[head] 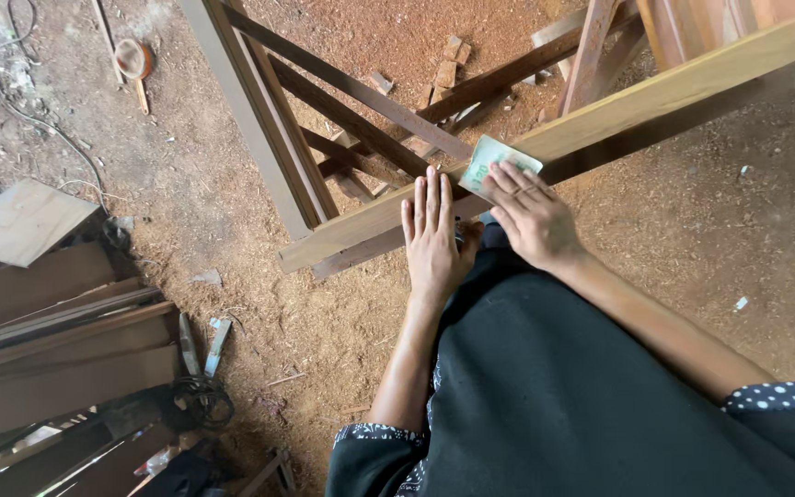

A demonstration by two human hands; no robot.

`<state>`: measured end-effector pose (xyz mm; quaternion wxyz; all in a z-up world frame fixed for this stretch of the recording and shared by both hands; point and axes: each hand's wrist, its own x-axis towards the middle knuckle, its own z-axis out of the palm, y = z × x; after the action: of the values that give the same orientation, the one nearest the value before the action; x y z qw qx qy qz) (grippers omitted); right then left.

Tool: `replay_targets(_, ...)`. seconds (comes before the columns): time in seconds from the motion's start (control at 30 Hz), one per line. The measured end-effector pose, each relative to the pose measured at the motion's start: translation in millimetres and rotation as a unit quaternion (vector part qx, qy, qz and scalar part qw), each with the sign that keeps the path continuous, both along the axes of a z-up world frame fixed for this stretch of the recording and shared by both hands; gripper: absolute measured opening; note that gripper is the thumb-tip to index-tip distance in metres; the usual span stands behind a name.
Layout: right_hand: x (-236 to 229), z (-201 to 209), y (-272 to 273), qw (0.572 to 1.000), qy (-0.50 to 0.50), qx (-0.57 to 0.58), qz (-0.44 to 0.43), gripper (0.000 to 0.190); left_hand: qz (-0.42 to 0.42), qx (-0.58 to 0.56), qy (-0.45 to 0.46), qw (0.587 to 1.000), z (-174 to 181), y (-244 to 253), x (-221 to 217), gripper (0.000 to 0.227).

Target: The person sands the surface and edges of a wooden frame using a piece of sandpaper held in their right hand.

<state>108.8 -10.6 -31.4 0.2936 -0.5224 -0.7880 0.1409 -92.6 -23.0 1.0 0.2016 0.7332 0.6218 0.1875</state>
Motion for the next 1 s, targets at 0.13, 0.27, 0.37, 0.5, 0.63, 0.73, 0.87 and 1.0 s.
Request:
replay_targets(0.13, 61.2, 10.8, 34.9, 0.988, -0.071, 0.071, -0.115, 0.048, -0.006, 0.004, 0.018, 1.0, 3.7, -1.4, 3.7, 0.086)
replay_targets(0.27, 29.0, 7.8, 27.5, 0.993, -0.02, 0.071, -0.097, 0.053, -0.007, 0.012, 0.012, 1.0, 3.8, -0.3, 3.1, 0.087)
replay_targets(0.37, -5.5, 11.9, 9.5, 0.998, -0.008, 0.057, 0.038, 0.051, 0.003, 0.005, 0.025, 1.0, 2.7, 1.8, 2.8, 0.087)
replay_targets(0.5, 44.6, 36.2, 40.6, 0.978, -0.023, -0.121, -0.167, 0.042, 0.003, 0.009, 0.031, 0.999, 4.0, -3.1, 3.3, 0.088)
replay_targets(0.63, 21.4, 32.2, 42.7, 0.968, 0.14, -0.141, -0.152, 0.039, 0.017, 0.004, 0.02, 1.0, 5.8, -1.8, 4.4, 0.088)
replay_targets(0.73, -13.3, 25.1, 11.4, 0.999, 0.004, 0.037, 0.038, 0.036, 0.022, -0.014, -0.002, 1.0, 7.4, -3.3, 0.8, 0.09)
replay_targets(0.87, 39.9, 16.9, 47.4, 0.998, -0.019, 0.03, -0.059, 0.014, 0.053, -0.002, 0.034, 0.998, 6.9, -1.1, -2.5, 0.089)
replay_targets(1.0, 52.8, 24.4, 46.7, 0.992, -0.106, 0.059, -0.045, 0.038, 0.089, 0.002, 0.054, 0.995, 7.7, -2.9, 0.2, 0.088)
